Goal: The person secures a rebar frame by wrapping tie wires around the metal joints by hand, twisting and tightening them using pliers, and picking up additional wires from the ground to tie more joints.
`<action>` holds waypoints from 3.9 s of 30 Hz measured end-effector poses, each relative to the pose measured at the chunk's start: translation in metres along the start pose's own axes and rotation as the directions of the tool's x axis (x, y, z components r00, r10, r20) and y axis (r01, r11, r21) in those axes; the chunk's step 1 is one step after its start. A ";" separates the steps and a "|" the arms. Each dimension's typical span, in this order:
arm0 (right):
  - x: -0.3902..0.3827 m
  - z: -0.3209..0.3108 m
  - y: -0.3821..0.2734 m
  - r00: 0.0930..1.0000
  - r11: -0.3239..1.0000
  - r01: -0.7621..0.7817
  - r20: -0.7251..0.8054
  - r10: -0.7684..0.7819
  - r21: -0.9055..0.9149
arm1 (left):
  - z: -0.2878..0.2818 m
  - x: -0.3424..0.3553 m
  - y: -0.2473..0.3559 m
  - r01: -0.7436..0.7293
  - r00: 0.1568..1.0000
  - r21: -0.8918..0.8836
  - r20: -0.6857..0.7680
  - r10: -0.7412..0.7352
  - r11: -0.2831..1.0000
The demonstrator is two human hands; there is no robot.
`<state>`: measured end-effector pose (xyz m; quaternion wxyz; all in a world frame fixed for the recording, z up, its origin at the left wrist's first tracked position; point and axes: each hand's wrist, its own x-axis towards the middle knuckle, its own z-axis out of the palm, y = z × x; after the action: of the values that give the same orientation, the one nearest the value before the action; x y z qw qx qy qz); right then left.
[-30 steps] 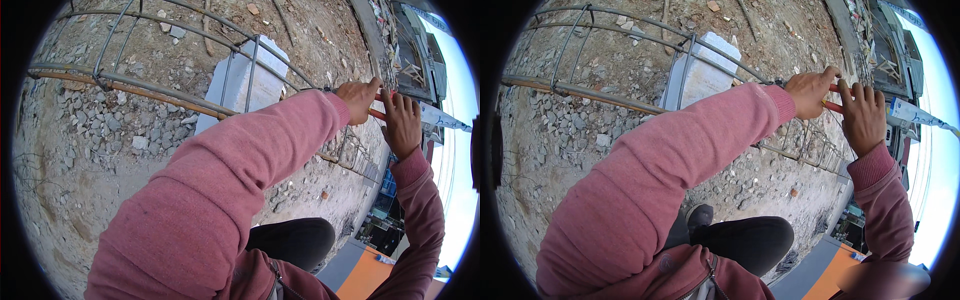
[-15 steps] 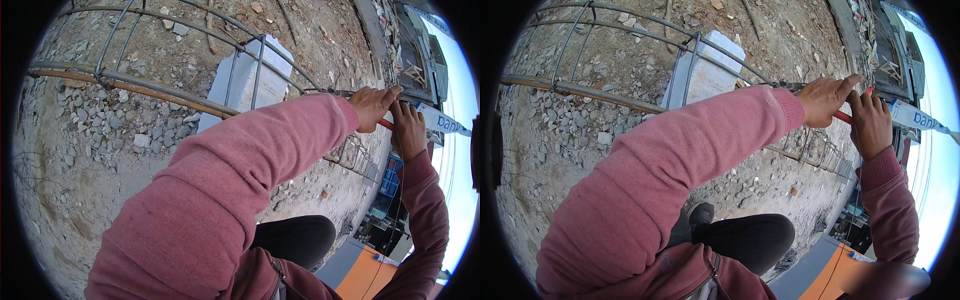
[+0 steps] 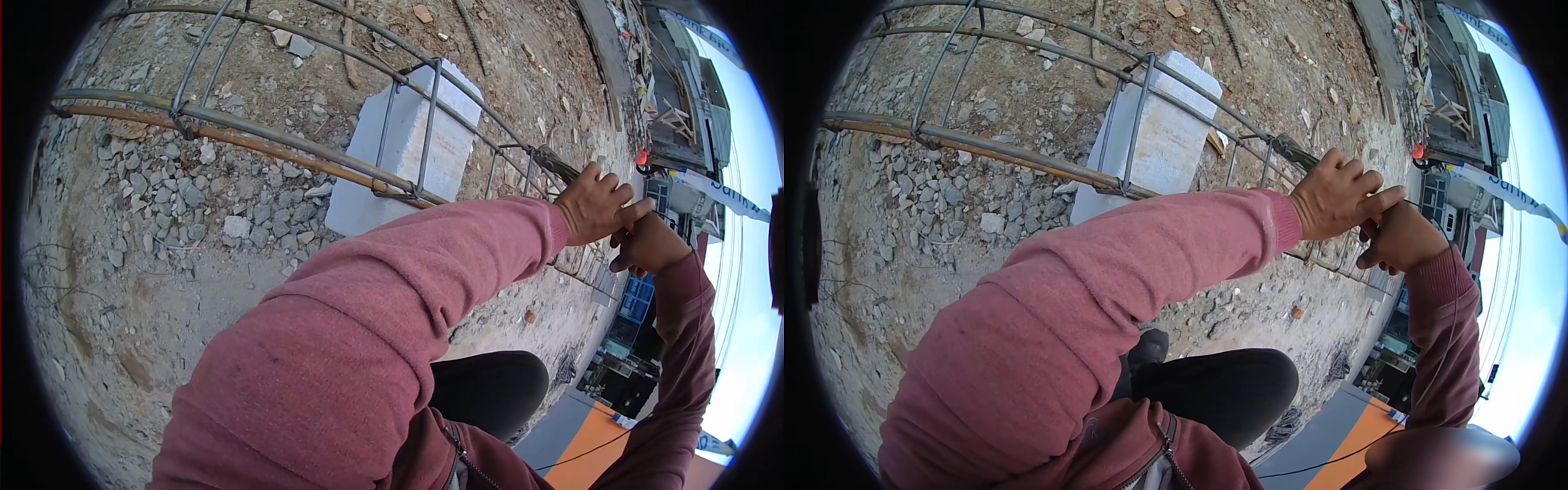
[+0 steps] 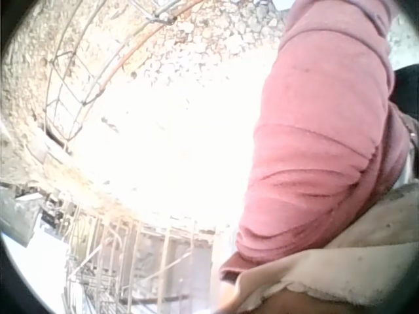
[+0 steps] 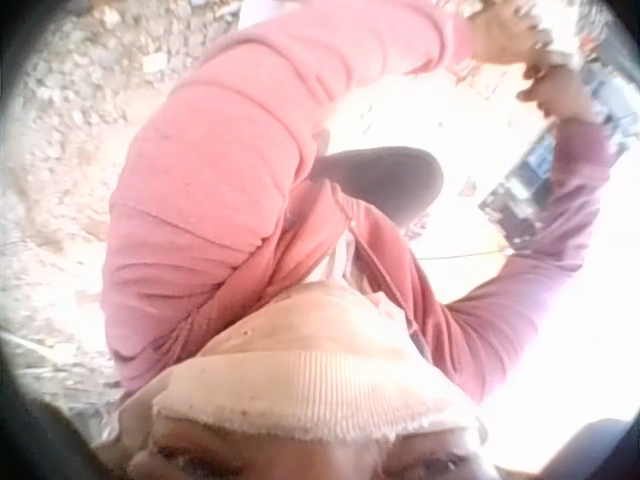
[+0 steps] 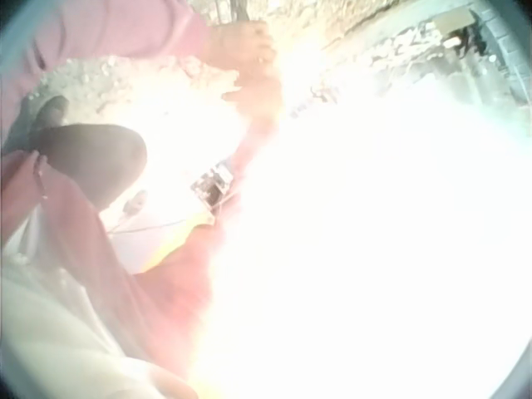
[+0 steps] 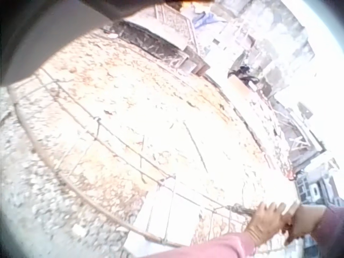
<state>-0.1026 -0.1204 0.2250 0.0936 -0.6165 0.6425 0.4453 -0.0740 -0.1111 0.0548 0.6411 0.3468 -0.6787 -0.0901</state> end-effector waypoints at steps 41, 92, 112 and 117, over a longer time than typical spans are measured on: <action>0.045 -0.031 0.002 0.965 0.666 0.246 0.239 -0.103 -0.704 | 0.002 0.007 0.003 0.135 0.989 0.183 0.028 -0.142 0.974; 0.034 -0.032 0.015 0.817 0.716 -0.060 -0.446 -0.366 -0.696 | -0.012 0.022 -0.012 0.156 0.983 -0.008 -0.096 -0.156 0.988; -0.077 0.108 0.071 0.447 0.992 0.041 -0.886 -0.124 -0.118 | -0.018 0.006 0.084 0.721 0.532 -0.680 0.416 -0.738 0.136; -0.077 0.185 0.087 0.506 0.985 0.076 -0.857 0.098 0.158 | 0.029 -0.018 0.089 0.687 0.595 -0.725 0.522 -0.612 0.049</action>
<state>-0.2405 0.0479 0.2078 -0.1872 -0.7413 0.6441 0.0223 -0.1335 -0.0436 0.0861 0.5805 0.2168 -0.3112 -0.7205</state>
